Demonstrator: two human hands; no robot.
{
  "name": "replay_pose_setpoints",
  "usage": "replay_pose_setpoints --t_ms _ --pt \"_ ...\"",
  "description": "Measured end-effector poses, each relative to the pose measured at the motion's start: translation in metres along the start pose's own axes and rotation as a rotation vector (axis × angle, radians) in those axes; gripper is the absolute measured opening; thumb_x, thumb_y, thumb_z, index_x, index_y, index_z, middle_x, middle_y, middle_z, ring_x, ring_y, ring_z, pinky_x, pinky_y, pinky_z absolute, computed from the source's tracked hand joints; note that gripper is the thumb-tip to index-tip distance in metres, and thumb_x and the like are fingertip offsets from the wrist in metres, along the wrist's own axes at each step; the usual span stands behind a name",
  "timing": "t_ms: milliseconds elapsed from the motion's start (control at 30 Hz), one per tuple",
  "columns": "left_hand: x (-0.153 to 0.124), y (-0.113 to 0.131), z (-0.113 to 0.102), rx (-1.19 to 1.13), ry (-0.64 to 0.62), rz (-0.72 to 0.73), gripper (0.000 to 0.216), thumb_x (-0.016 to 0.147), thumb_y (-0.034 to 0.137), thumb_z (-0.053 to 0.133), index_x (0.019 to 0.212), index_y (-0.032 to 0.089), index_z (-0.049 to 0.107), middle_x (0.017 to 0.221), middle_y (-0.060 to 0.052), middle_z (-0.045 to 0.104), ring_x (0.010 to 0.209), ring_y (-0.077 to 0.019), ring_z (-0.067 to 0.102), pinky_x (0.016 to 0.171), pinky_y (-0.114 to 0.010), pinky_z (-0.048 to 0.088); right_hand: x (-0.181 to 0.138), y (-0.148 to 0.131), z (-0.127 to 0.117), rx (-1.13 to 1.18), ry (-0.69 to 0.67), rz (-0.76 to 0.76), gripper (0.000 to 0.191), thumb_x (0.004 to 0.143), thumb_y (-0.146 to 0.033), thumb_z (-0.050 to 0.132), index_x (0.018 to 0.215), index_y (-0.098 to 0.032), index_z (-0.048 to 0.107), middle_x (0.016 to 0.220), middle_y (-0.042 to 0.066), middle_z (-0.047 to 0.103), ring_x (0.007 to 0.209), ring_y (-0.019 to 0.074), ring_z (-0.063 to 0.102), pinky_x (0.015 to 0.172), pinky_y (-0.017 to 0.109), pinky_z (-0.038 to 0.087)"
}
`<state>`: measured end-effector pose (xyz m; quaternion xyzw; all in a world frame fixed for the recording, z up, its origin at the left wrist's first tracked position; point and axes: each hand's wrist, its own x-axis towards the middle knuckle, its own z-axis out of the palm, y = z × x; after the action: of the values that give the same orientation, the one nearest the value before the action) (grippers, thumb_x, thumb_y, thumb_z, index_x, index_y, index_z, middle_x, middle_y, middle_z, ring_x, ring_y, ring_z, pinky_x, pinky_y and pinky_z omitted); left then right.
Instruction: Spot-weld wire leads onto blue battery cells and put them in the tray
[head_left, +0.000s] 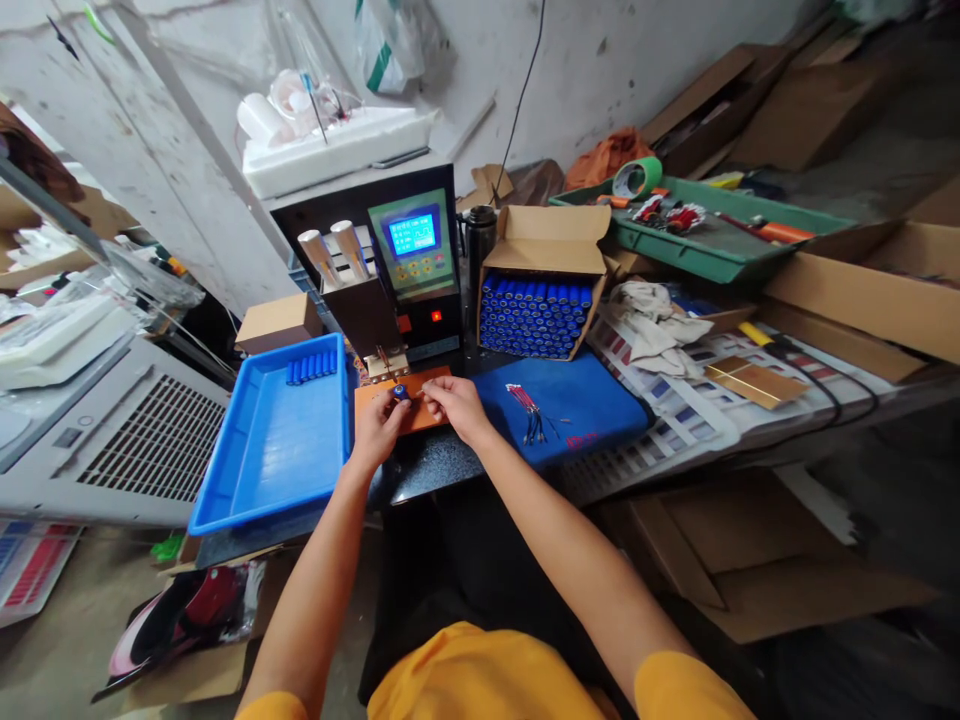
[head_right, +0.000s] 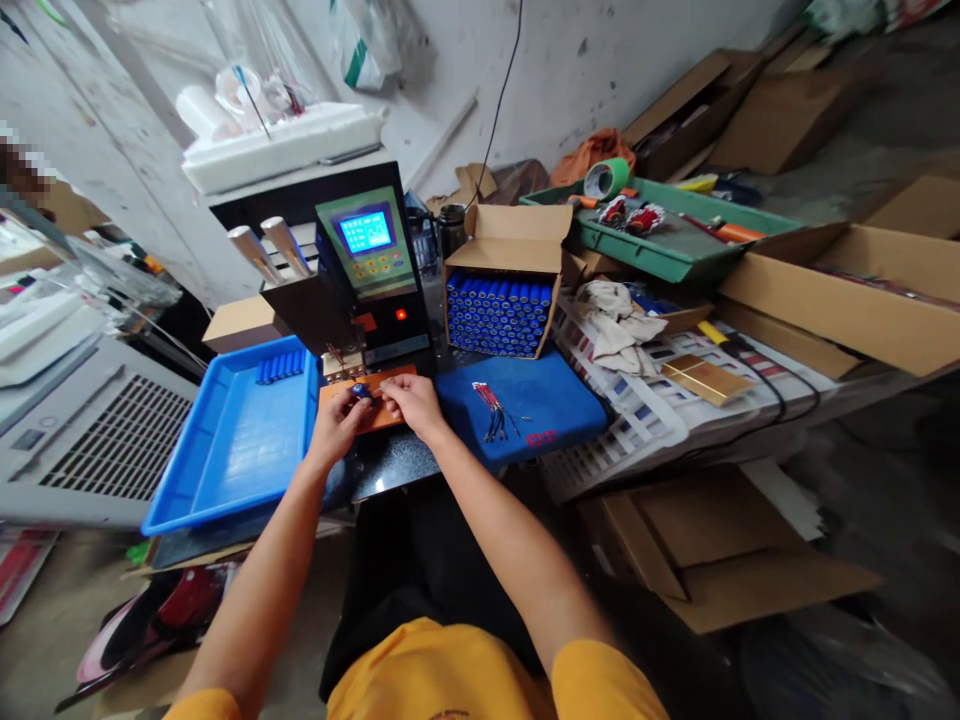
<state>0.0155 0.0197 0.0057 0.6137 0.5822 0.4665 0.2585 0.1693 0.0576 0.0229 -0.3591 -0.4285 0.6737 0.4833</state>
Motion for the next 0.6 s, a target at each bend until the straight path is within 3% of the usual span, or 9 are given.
replay_pose_setpoints --t_ms 267,600 --pt "-0.002 0.002 0.007 -0.053 0.083 -0.011 0.021 0.085 0.033 0.056 0.096 0.017 0.064 0.076 -0.001 0.065 0.065 -0.0124 0.057 0.061 -0.024 0.044 0.003 0.0 0.019 -0.066 0.096 -0.031 0.026 0.066 -0.037 0.067 0.057 -0.017 0.054 0.047 -0.004 0.049 0.041 0.0053 0.039 0.037 0.017 0.027" --pt "-0.001 -0.002 0.012 0.005 0.133 -0.016 0.024 0.086 0.031 0.055 0.102 0.017 0.065 0.072 -0.001 0.062 0.06 -0.0124 0.053 0.059 -0.024 0.04 0.016 0.011 0.032 -0.154 0.11 -0.145 0.024 0.07 -0.039 0.063 0.061 -0.02 0.052 0.051 -0.004 0.05 0.046 0.0085 0.043 0.045 0.021 0.033"
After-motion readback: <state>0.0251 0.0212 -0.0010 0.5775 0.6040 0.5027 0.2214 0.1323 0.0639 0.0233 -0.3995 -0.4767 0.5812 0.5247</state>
